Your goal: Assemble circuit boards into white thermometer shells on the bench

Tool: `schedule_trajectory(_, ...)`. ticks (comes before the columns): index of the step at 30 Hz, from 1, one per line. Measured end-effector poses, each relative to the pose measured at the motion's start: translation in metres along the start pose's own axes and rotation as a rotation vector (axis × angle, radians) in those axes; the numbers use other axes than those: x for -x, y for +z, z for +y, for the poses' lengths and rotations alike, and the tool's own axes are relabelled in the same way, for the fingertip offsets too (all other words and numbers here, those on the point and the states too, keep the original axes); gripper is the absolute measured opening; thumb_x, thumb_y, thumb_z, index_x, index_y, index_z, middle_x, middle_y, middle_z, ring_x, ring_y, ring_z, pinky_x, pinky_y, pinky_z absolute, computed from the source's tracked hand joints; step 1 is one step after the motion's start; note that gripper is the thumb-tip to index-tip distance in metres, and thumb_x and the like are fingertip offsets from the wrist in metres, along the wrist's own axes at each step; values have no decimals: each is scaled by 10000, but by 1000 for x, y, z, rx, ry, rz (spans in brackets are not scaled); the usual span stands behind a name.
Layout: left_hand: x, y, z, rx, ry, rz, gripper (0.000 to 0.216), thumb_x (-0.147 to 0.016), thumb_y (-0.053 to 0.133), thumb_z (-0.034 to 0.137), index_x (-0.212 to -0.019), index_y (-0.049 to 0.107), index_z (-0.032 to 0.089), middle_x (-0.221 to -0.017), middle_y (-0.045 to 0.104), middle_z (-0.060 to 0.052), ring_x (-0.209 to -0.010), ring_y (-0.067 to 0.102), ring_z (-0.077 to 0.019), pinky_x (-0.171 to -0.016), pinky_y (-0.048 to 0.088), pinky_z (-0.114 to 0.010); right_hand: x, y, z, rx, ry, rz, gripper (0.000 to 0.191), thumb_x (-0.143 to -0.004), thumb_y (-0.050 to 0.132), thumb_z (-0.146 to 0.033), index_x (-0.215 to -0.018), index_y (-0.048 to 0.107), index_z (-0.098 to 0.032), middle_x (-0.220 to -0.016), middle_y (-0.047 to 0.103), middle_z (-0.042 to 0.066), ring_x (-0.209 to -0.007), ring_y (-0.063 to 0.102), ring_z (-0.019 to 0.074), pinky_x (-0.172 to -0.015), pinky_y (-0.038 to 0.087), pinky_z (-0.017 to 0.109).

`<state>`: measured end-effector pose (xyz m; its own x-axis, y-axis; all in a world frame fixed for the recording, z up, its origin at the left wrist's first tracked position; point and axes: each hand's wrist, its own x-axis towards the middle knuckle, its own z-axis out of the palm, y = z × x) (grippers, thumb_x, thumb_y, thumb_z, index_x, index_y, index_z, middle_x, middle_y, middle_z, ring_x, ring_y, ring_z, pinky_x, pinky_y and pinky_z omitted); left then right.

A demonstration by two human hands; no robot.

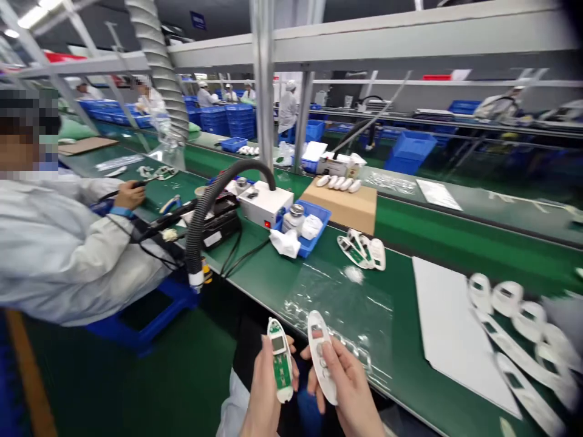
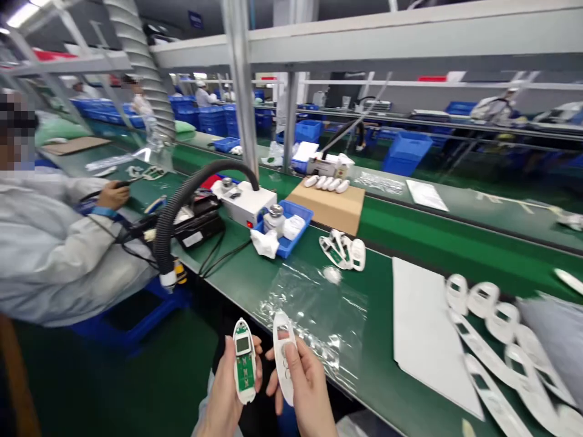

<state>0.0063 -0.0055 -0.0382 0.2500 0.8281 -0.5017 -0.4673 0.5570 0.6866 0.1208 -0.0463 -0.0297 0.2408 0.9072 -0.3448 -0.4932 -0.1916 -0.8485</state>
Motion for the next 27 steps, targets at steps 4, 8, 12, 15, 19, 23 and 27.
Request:
schedule_trajectory(4,-24,-63,43,186,143,261,504,-774,554,630,-869,611,138,-629,594,0,-498,534,-91,-451,387,-188,-43,68,29,-34,196,-185,550,-745,649,-621,-995,603,-134,-616,617,14,-348,402,33,-299,131,110)
schedule_trajectory(8,-44,-128,84,174,274,461,475,-797,536,605,-824,603,136,-572,580,15,-436,509,-76,-417,375,-175,-95,156,73,-20,380,-302,556,-675,673,-666,-733,578,-121,-513,597,24,-326,422,46,-266,152,115)
schedule_trajectory(12,-60,-154,102,188,279,558,493,-827,479,604,-802,601,127,-539,591,-3,-428,533,-88,-424,399,-178,-119,202,100,-4,437,-360,564,-684,650,-671,-682,577,-112,-461,569,22,-314,440,57,-256,157,120)
schedule_trajectory(15,-72,-144,98,165,249,517,531,-784,512,646,-781,621,126,-506,573,4,-410,520,-93,-407,387,-184,-122,192,100,-9,403,-340,562,-656,668,-667,-705,588,-112,-467,564,3,-313,421,43,-261,149,116)
schedule_trajectory(19,-81,-121,90,110,226,421,549,-715,572,685,-707,621,138,-452,516,34,-371,459,-78,-366,309,-171,-120,168,88,-11,327,-291,540,-621,702,-645,-677,574,-123,-479,570,-2,-314,410,37,-270,123,117)
schedule_trajectory(23,-79,-124,98,97,255,420,573,-712,540,716,-712,623,149,-451,516,43,-384,462,-76,-389,317,-173,-122,179,87,-28,311,-294,527,-613,708,-635,-691,573,-131,-468,566,-5,-314,398,40,-275,121,123)
schedule_trajectory(27,-73,-136,111,91,292,461,577,-711,543,713,-779,641,149,-462,536,45,-391,481,-83,-414,348,-186,-122,202,93,-31,343,-328,539,-614,698,-643,-744,592,-130,-464,569,-4,-310,390,43,-275,126,127)
